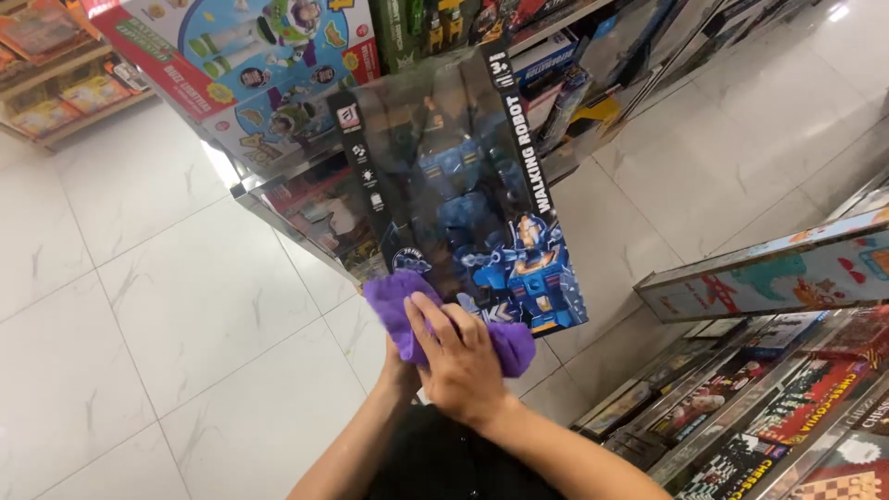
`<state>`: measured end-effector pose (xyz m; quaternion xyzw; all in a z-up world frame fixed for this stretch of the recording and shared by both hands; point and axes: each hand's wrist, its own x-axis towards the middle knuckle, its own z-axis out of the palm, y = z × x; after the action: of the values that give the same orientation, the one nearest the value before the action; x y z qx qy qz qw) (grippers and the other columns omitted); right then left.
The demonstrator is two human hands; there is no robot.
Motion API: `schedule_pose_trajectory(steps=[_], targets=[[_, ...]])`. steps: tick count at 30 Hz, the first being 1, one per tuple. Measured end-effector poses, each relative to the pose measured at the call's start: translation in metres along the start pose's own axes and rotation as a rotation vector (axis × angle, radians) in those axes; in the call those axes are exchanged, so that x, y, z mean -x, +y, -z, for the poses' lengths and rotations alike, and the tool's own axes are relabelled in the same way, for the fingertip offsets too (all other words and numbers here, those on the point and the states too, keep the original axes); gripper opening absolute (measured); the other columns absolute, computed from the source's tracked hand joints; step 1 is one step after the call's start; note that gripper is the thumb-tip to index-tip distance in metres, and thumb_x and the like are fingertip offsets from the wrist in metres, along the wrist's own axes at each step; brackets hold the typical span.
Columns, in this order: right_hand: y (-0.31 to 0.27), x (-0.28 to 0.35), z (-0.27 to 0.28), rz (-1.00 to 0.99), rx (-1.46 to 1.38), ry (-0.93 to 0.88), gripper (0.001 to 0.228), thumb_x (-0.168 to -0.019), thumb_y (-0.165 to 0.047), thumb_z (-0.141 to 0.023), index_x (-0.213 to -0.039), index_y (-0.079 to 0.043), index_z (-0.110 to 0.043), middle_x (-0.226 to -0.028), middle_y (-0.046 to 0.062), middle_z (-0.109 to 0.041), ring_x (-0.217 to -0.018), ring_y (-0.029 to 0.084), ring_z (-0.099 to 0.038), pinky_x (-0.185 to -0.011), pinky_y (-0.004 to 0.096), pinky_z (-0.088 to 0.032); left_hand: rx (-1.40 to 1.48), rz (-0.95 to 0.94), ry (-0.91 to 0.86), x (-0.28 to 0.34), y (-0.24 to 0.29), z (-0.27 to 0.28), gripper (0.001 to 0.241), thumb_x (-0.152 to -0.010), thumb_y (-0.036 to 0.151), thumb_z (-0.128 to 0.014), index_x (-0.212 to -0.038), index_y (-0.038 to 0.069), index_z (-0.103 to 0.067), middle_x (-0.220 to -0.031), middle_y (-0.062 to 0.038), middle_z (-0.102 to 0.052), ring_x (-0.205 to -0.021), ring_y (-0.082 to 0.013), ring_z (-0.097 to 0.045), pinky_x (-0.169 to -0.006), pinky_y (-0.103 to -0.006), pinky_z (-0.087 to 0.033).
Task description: Cleaning and dusting various toy boxes on the shelves of a toy store.
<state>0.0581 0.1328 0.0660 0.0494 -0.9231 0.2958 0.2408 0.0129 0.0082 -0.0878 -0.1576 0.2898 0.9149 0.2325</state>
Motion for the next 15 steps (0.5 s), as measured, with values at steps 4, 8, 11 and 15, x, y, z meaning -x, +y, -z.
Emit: schedule_pose_trajectory(steps=[4,8,11,15], targets=[[0.053,-0.029,0.015,0.059,0.185,0.048,0.065,-0.082,-0.004,-0.067,-0.146,-0.001,-0.055,-0.149,0.011,-0.053,-0.127,0.034,-0.05,-0.113,0.046,-0.039,-0.31,-0.18,-0.079,0.017,0.02,-0.036,0.079,-0.074,0.025,-0.077,-0.143,0.001,-0.048,-0.115,-0.011,-0.061,-0.094,-0.0242,-0.059,-0.077,-0.0375,-0.045],[0.064,-0.066,0.015,-0.077,0.067,0.276,0.05,-0.1,0.0,-0.065,-0.149,-0.001,-0.053,-0.149,0.014,-0.049,-0.135,0.034,-0.048,-0.118,0.045,-0.038,-0.333,-0.207,-0.101,0.035,0.033,-0.066,0.081,-0.067,0.028,-0.077,-0.139,0.001,-0.049,-0.121,-0.012,-0.065,-0.11,-0.0242,-0.065,-0.095,-0.0373,-0.053],[0.02,-0.077,-0.003,0.167,-0.19,0.113,0.05,-0.096,0.001,-0.062,-0.145,-0.005,-0.056,-0.145,0.012,-0.051,-0.139,0.032,-0.048,-0.118,0.044,-0.037,-0.321,-0.27,-0.147,0.032,0.016,-0.05,0.083,-0.07,0.028,-0.077,-0.142,0.0,-0.047,-0.128,-0.011,-0.062,-0.117,-0.0227,-0.061,-0.1,-0.0355,-0.05],[0.035,-0.115,-0.023,0.455,0.0,-0.108,0.068,-0.079,-0.004,-0.062,-0.146,-0.008,-0.058,-0.153,0.015,-0.052,-0.13,0.032,-0.047,-0.108,0.044,-0.035,-0.403,-0.249,-0.117,0.049,0.025,-0.056,0.091,-0.064,0.03,-0.082,-0.141,-0.002,-0.047,-0.125,-0.015,-0.064,-0.116,-0.0249,-0.062,-0.1,-0.0358,-0.05]])
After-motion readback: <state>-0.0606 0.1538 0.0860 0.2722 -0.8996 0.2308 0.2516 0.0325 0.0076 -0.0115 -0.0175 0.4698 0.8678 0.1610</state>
